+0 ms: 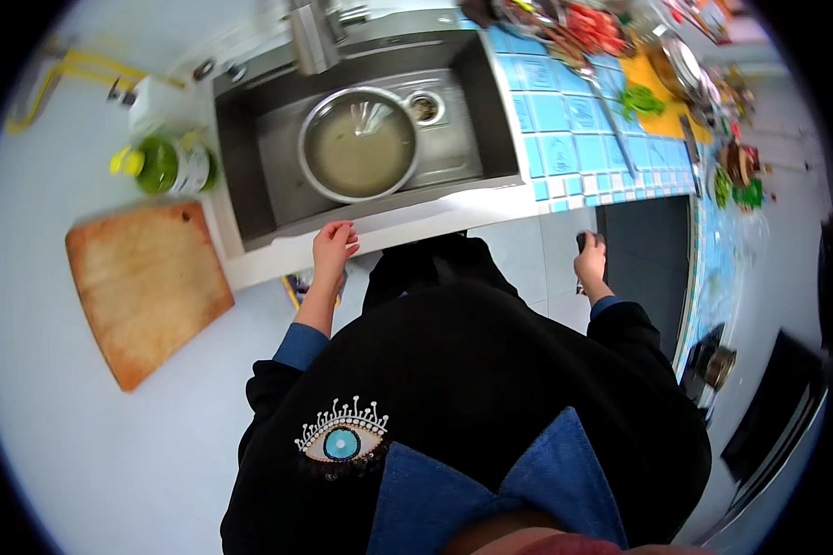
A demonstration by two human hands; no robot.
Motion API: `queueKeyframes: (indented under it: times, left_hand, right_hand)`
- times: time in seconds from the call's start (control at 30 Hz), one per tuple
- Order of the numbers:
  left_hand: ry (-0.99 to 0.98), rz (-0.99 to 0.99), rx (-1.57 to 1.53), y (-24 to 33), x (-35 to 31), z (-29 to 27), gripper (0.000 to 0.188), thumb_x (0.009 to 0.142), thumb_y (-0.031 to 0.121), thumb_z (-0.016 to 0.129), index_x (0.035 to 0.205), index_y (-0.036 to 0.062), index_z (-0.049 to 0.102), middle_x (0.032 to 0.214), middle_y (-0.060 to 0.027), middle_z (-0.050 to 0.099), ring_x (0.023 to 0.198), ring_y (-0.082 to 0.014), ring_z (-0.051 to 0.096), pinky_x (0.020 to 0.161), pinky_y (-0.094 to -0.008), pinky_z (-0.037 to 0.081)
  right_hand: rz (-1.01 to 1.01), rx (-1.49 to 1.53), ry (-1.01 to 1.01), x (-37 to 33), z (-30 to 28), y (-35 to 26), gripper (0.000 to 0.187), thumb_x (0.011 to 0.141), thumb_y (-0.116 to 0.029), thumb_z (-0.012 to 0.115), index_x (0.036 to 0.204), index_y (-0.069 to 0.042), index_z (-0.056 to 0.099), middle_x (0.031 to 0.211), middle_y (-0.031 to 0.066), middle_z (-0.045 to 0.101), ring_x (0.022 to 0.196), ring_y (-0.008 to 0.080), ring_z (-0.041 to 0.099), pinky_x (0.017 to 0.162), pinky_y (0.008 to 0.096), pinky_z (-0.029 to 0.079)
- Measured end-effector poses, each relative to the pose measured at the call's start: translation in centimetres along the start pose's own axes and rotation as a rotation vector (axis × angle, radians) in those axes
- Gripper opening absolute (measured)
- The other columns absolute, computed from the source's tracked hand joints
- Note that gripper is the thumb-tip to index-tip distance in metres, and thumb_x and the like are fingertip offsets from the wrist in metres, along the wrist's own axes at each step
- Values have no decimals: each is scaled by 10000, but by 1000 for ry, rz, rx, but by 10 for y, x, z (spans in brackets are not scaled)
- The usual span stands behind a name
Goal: The person wipes the tiled counter with a cloth, picks up a bunch of green peppers, and chops them into small pieces on a wooden cutting board using a knife.
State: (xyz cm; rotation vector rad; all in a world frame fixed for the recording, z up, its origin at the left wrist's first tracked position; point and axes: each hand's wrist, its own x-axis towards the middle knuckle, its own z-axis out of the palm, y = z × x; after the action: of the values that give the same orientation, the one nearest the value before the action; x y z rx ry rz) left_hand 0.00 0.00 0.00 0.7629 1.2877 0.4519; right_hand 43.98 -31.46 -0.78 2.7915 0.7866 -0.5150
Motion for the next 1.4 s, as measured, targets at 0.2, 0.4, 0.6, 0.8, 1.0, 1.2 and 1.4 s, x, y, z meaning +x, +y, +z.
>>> queueKeyframes:
  times: [0.2,0.4,0.6,0.8,1.0,1.2,1.4]
  left_hand:
    - [-248,-21,30,17,6,148,201,898,216,578,999,44,608,884,-64,590,833,-169,585,743,-354,538]
    - [-411,-139,14,33,-27,315,381,932,363,538,1164,62,523,1084,-93,556,952,-178,547,801,-366,485]
    - [-193,480,511,17,-12,377,292,950,276,506,904,1,590,770,-94,605,704,-150,540,648,-303,445]
    - [-3,691,738,51,-3,420,307,912,329,540,918,29,605,775,-197,626,748,-346,627,664,-379,477]
    - [-80,971,1557,30,67,426,677,803,447,607,1412,304,351,1467,-210,234,1360,-417,194,1048,-644,147]
    - [-132,1110,1533,31,122,464,650,770,540,615,1358,330,434,1438,-212,254,1354,-443,145,1055,-647,68]
    - [171,1120,1456,90,214,510,649,776,529,604,1334,231,460,1356,-240,332,1314,-467,201,1039,-670,100]
  right_hand:
    - [59,1239,-64,-6,-45,-27,562,719,7,462,1281,15,474,1206,158,559,1081,257,550,913,333,448]
    - [-304,1672,-619,-15,-111,-110,614,789,31,530,1378,-66,385,1243,127,519,1088,189,519,916,309,439]
    - [-498,1601,-508,38,-104,-70,491,858,-63,585,1325,-38,436,1183,80,564,1040,133,545,898,266,443]
    - [-437,1182,-174,101,-107,-12,421,830,-135,596,1231,-35,518,1114,174,572,956,232,581,777,334,487]
    - [-596,823,220,133,-108,7,455,806,-96,585,1249,-58,489,1235,189,472,1089,378,475,934,437,393]
    - [-384,940,71,128,-83,15,355,828,-96,570,1177,-39,532,1135,180,542,1069,347,514,916,395,414]
    - [-92,931,-81,131,-69,17,268,853,-137,569,1096,-28,600,1049,157,604,978,282,595,781,352,498]
